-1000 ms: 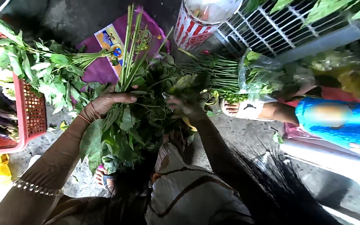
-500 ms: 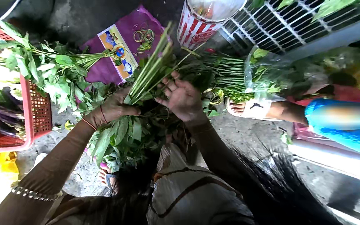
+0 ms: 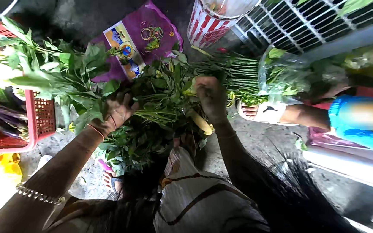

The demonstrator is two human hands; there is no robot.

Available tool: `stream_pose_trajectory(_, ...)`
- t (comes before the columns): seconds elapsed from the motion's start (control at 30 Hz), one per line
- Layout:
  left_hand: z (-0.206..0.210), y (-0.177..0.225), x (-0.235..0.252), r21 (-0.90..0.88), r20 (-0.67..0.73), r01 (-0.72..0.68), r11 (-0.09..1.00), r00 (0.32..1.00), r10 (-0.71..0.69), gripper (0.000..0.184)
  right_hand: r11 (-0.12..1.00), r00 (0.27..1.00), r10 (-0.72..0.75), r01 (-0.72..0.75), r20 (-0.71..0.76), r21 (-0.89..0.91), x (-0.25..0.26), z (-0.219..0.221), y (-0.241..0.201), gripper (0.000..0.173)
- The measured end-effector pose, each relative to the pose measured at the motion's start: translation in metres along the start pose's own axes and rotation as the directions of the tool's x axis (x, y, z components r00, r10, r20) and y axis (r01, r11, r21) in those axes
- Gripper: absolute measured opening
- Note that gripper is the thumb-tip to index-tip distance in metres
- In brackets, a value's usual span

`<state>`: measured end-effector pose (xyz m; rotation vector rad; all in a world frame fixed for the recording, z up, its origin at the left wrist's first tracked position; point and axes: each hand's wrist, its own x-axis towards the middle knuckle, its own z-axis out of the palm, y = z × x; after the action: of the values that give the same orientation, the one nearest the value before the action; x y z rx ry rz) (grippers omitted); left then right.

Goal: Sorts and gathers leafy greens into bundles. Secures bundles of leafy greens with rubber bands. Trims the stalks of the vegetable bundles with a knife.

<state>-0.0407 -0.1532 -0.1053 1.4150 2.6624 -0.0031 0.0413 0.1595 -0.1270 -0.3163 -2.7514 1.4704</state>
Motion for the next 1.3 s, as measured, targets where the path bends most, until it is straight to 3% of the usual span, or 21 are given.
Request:
stream_pose_trajectory(0.1,-0.012,-0.01,0.0,0.029,-0.105,-0.171,0.985,0.979,0.173,0.015,0.968,0.968,-0.249,0.249,0.022,0.003,0.045,0.012,-0.015,0.032)
stream_pose_trajectory(0.17,-0.025,-0.012,0.002,0.025,-0.151,-0.263,0.964,0.953,0.264,0.015,0.957,0.943,-0.281,0.262,0.179,0.124,0.071,0.023,-0.025,0.034)
stream_pose_trajectory(0.23,-0.037,-0.014,0.004,0.04,-0.168,-0.33,0.943,0.928,0.332,0.016,0.964,0.896,-0.228,0.154,0.381,0.215,0.079,0.029,-0.038,0.044)
stream_pose_trajectory(0.33,-0.052,-0.019,0.004,0.083,-0.161,-0.379,0.922,0.908,0.388,0.02,0.947,0.752,-0.022,-0.195,0.658,0.255,0.062,0.026,-0.057,0.073)
stream_pose_trajectory(0.43,-0.053,-0.025,0.008,0.125,-0.194,-0.38,0.917,0.897,0.398,0.02,0.832,0.674,0.028,-0.425,0.738,0.357,0.032,0.024,-0.037,0.074)
stream_pose_trajectory(0.5,-0.053,-0.026,0.011,0.14,-0.18,-0.389,0.91,0.894,0.41,0.02,0.744,0.69,0.097,-0.529,0.717,0.409,0.008,0.016,-0.027,0.07)
stream_pose_trajectory(0.67,-0.049,-0.02,0.018,0.115,-0.112,-0.444,0.889,0.883,0.455,0.021,0.66,0.615,0.185,-0.656,0.767,0.366,-0.007,0.015,-0.016,0.083)
stream_pose_trajectory(0.73,-0.066,-0.012,0.02,0.094,0.026,-0.457,0.885,0.889,0.457,0.024,0.749,0.627,0.166,-0.582,0.761,0.316,-0.008,0.01,-0.01,0.079)
stream_pose_trajectory(0.77,-0.057,-0.014,0.02,0.11,-0.023,-0.477,0.872,0.876,0.482,0.023,0.806,0.668,0.165,-0.515,0.725,0.292,-0.008,0.006,-0.006,0.075)
stream_pose_trajectory(0.83,-0.045,-0.017,0.021,0.119,-0.133,-0.493,0.862,0.852,0.506,0.022,0.897,0.823,0.18,-0.362,0.539,0.254,-0.008,-0.007,-0.006,0.06)
stream_pose_trajectory(0.9,-0.043,-0.018,0.023,0.119,-0.16,-0.478,0.87,0.856,0.492,0.021,0.967,0.949,0.027,-0.104,0.313,0.233,-0.004,-0.022,-0.016,0.043)
stream_pose_trajectory(0.93,-0.042,-0.018,0.023,0.117,-0.156,-0.463,0.878,0.865,0.477,0.02,0.975,0.97,-0.094,0.044,0.225,0.218,-0.003,-0.026,-0.026,0.037)
stream_pose_trajectory(1.03,-0.04,-0.02,0.026,0.073,-0.118,-0.418,0.905,0.898,0.424,0.02,0.911,0.9,-0.389,0.407,0.194,-0.062,-0.004,-0.005,-0.059,0.032)
stream_pose_trajectory(1.13,-0.037,-0.02,0.031,0.066,-0.134,-0.379,0.923,0.913,0.385,0.018,0.809,0.854,-0.484,0.52,0.19,-0.276,-0.011,0.032,-0.055,0.026)
stream_pose_trajectory(1.3,-0.041,-0.03,0.019,0.122,-0.191,-0.363,0.924,0.905,0.381,0.018,0.9,0.895,-0.433,0.425,0.102,0.091,-0.011,0.031,-0.038,0.021)
